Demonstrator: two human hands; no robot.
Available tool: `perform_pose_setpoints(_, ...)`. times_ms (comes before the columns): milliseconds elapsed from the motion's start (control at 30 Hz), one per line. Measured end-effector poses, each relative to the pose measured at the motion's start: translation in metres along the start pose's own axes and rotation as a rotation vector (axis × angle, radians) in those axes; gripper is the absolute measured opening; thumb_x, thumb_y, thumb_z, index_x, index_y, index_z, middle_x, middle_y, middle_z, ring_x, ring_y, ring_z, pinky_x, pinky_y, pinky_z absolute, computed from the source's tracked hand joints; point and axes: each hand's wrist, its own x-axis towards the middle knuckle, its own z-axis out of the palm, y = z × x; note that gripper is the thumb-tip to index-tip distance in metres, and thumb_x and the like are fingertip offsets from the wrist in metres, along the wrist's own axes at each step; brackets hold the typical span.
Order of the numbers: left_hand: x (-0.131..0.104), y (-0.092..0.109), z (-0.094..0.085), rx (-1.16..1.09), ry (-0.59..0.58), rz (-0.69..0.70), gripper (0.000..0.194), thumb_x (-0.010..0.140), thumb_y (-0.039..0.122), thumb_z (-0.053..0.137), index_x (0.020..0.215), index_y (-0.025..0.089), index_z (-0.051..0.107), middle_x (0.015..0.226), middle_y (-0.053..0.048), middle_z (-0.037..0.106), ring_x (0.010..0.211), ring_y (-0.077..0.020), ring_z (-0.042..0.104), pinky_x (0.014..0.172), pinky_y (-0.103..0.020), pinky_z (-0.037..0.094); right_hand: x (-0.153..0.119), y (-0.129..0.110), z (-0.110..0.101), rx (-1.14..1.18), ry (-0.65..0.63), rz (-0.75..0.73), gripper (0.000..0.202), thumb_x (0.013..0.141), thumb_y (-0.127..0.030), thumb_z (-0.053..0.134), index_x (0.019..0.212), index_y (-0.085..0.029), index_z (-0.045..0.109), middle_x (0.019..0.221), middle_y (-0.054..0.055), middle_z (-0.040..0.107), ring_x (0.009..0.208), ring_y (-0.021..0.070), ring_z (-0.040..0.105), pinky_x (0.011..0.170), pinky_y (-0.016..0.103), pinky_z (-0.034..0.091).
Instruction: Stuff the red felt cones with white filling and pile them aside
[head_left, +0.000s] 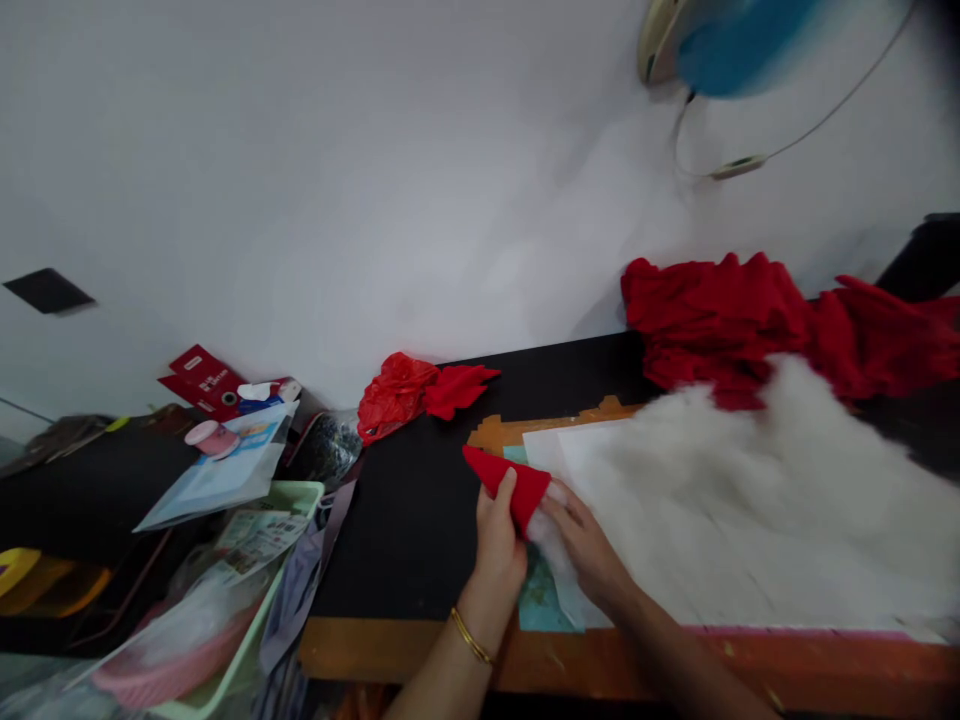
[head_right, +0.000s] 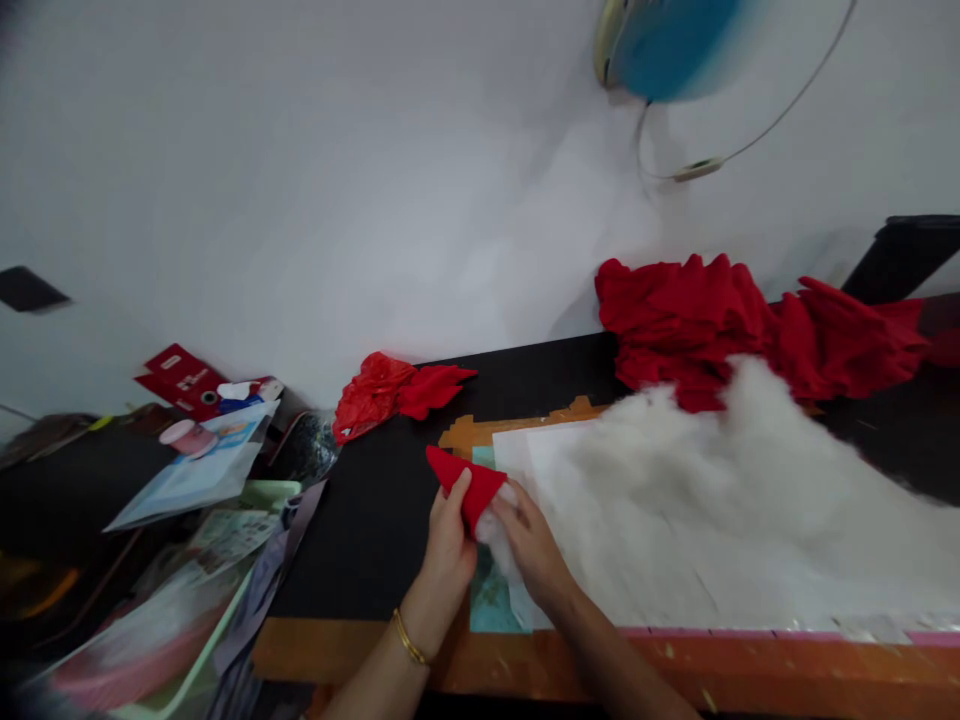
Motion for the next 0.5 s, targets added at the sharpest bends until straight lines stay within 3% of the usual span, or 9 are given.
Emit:
perform_pose_setpoints(133,-0.001,-0.004,0.000,0.001,-0.052,-0.042,0.053,0.069,0.035,0.078,0.115,0.016,0.060,0.096,-0.008,0.071,0.085,-0.0202,0.068,0.085,-0.034,0.052,-0.004,0.001,-0.004,-0.153,-0.041,-0.110,0.048,0.080,-0.033,0.064,0.125,-0.022,0.059,0.125,0.007,0.065,0.114,0.0258,0.060,0.100,0.042,0.047)
perform_pose_setpoints(233,-0.008,-0.007,0.001,0.160,-0.129,0.019,0.053,0.066,0.031,0.081,0.112,0.015,0.061,0.097,-0.008,0.071,0.088,-0.0212,0.068,0.086,-0.034,0.051,-0.001,0.003,-0.005,-0.257,-0.040,-0.158,0.031,0.076,-0.028,0.062,0.106,-0.020,0.070,0.107,0.007,0.072,0.103,0.0284,0.066,0.095,0.043,0.050)
perform_pose_setpoints(367,-0.020,-0.015,-0.002,0.347,-0.094,0.122,0.051,0.064,0.025,0.082,0.109,0.015,0.061,0.100,-0.009,0.071,0.093,-0.0225,0.068,0.089,-0.033,0.051,0.001,0.004,0.001,0.011,-0.045,-0.021,0.027,0.079,-0.036,0.060,0.097,-0.019,0.072,0.095,0.008,0.075,0.091,0.0286,0.069,0.083,0.041,0.057)
perform_pose_setpoints(500,-0.032,-0.026,-0.002,0.292,-0.088,0.112,0.059,0.071,0.029,0.077,0.124,0.018,0.054,0.117,-0.013,0.067,0.105,-0.0248,0.066,0.095,-0.034,0.049,-0.004,0.001,0.010,0.306,0.038,0.057,0.031,0.078,-0.041,0.063,0.098,-0.019,0.069,0.096,0.009,0.075,0.090,0.0280,0.069,0.083,0.042,0.057)
